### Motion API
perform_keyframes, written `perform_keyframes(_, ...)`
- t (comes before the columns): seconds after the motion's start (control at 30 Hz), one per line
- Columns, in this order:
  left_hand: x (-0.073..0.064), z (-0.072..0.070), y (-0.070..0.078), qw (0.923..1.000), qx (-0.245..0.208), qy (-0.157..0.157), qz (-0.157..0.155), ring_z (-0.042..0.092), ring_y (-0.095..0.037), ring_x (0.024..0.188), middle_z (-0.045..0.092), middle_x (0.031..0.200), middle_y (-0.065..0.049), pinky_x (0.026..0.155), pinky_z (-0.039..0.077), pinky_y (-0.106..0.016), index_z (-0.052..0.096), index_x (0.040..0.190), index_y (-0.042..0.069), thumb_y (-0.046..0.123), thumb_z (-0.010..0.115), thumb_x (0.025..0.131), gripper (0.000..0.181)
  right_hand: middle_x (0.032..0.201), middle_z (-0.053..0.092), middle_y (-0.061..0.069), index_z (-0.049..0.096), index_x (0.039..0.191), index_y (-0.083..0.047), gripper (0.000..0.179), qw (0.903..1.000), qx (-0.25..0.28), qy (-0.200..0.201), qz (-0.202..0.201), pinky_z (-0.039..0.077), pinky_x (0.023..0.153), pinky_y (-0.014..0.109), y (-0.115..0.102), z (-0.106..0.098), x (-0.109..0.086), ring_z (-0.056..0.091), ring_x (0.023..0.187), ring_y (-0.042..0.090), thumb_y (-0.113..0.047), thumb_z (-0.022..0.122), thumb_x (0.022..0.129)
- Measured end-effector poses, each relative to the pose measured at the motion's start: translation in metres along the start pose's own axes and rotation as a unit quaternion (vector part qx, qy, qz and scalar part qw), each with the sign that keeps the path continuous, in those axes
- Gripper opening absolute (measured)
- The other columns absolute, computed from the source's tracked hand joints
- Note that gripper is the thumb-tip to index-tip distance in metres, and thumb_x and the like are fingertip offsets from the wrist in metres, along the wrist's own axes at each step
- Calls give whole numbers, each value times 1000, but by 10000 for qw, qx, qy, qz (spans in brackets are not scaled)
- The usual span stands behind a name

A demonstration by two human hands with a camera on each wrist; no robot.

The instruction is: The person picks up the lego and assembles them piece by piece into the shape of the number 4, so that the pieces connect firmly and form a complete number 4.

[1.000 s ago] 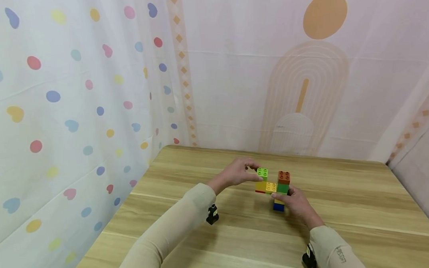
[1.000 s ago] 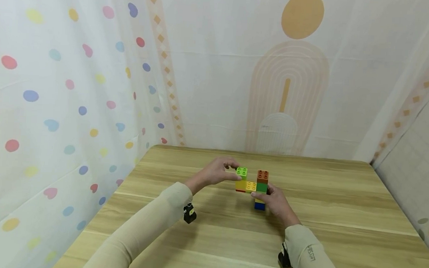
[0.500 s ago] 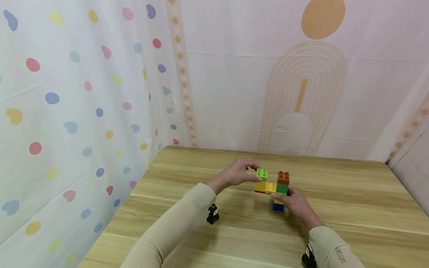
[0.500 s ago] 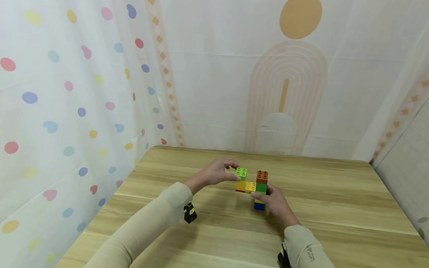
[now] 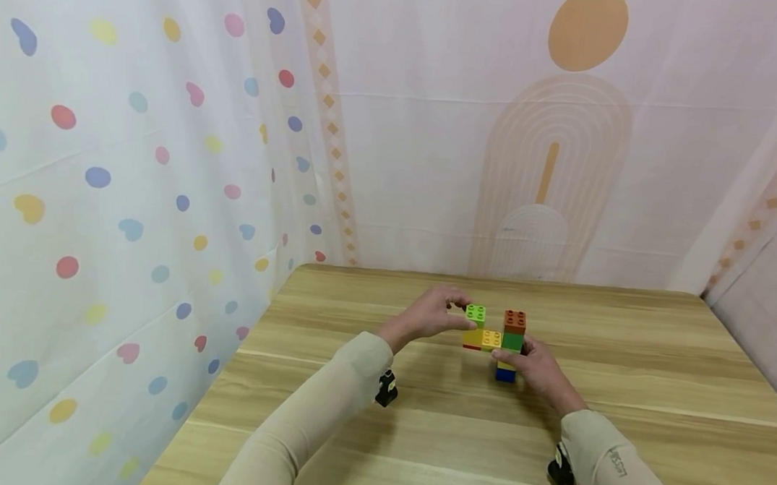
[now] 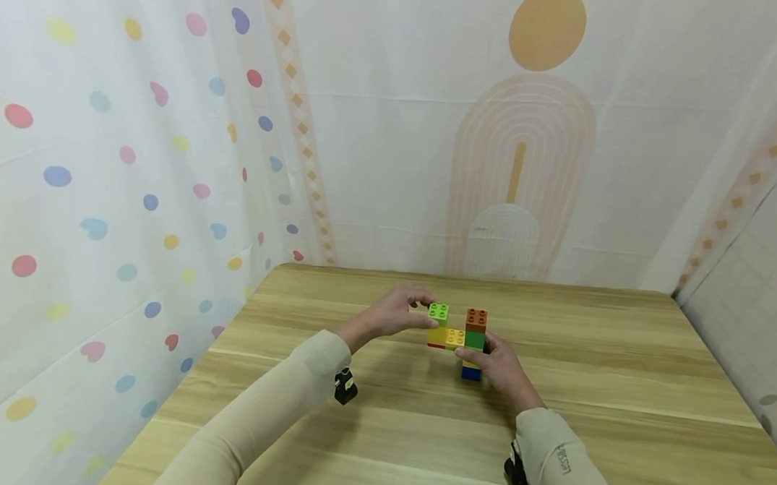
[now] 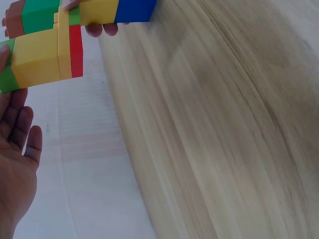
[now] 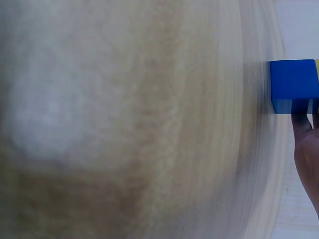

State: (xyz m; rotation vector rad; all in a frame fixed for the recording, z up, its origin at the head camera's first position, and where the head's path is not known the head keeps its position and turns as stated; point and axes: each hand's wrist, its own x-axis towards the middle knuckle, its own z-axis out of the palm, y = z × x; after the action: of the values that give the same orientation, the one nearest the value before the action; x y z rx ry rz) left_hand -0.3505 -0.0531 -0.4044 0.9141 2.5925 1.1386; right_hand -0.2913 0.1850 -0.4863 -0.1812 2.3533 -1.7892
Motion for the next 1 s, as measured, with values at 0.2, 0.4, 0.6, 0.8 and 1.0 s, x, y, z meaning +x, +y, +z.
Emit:
perform_keyframes(0.2,0,1,-2,10000,20,14,0,55,-9,97,64,104,9,89,46,-33,71,108,18,32,76,88,25,123,63,12,57,131,0,55,10000,21,-5,-4,41,101,49,0,0,0,57,112,24,-38,69,93)
perform_keyframes(0.4,-1,1,-1,9999,-6,0,-115,55,-11,95,64,103,8,85,46,-31,70,107,18,34,76,88,26,124,63,12,57,132,0,55,10000,43,-13,-27,41,101,49,0,1,0,57,112,23,-37,70,93)
perform_keyframes(0.6,0,2,-2,9999,3,-74,-142,55,-11,96,63,104,8,85,47,-31,70,110,16,36,75,88,29,124,63,12,57,132,-1,55,10000,71,4,16,40,101,49,0,1,0,56,112,24,-37,70,93)
perform_keyframes(0.8,0,-1,2,9997,176,-176,59,56,-11,94,64,101,7,82,47,-31,71,109,16,33,75,89,26,125,62,13,57,132,-1,55,10000,32,7,58,40,102,49,-1,0,0,56,113,24,-38,70,93)
perform_keyframes(1.0,1,0,4,9997,184,-174,40,56,-12,92,63,100,7,79,47,-28,70,104,16,31,76,89,22,126,62,14,56,131,1,55,10000,-12,-22,87,39,102,50,-1,0,1,55,115,26,-38,69,94)
